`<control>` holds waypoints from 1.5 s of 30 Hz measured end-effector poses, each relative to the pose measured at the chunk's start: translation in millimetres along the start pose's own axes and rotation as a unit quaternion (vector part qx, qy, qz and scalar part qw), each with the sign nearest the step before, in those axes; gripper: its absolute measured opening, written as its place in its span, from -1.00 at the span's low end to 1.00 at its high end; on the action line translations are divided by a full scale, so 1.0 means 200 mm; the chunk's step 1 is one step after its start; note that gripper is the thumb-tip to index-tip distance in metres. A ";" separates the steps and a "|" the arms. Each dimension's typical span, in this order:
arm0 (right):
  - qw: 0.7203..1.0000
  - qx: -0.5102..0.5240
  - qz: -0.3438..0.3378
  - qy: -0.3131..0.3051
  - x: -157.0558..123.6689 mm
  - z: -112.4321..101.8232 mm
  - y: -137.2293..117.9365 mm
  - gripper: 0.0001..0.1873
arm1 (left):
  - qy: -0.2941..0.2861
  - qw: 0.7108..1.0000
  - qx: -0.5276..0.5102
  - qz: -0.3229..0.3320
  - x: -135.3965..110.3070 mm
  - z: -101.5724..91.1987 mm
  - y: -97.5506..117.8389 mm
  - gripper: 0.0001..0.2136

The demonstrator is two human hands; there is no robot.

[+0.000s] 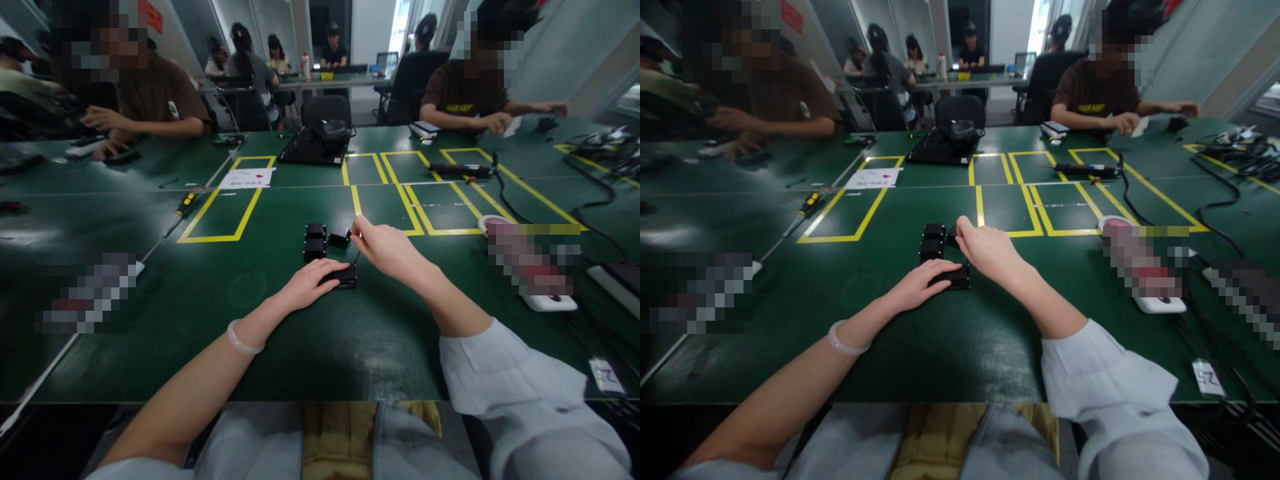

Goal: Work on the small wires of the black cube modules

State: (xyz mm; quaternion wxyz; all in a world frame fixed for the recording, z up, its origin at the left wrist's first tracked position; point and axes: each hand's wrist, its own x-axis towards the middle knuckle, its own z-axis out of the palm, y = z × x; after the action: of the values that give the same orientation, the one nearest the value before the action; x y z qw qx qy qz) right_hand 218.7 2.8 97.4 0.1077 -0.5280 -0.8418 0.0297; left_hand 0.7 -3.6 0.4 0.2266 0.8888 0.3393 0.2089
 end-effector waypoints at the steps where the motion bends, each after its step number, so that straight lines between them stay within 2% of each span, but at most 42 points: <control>1: 1.000 -0.001 0.002 0.002 0.00 0.00 0.00 -0.71 | 0.000 1.000 0.000 0.001 0.00 0.00 0.00 -0.63; 10: 0.999 -0.031 0.012 -0.003 -0.01 -0.03 -0.01 -0.71 | -0.006 1.000 0.003 -0.008 0.00 -0.01 0.01 -0.63; 17: 1.000 -0.006 -0.010 0.001 -0.01 -0.01 0.00 -0.72 | -0.004 1.000 0.007 -0.007 0.00 0.00 0.01 -0.63; 25: 1.000 0.001 0.005 -0.019 -0.01 -0.02 0.00 -0.71 | 0.002 1.000 0.007 -0.005 0.00 0.00 0.00 -0.63; 45: 1.000 0.015 -0.007 0.000 -0.01 -0.01 0.00 -0.72 | -0.003 1.000 0.004 -0.008 0.00 -0.01 0.01 -0.62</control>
State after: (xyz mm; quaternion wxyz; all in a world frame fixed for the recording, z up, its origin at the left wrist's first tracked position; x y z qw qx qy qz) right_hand 219.9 0.9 99.3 0.1158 -0.5207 -0.8449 0.0413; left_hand 0.7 -4.7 2.3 0.2255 0.8876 0.3464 0.2034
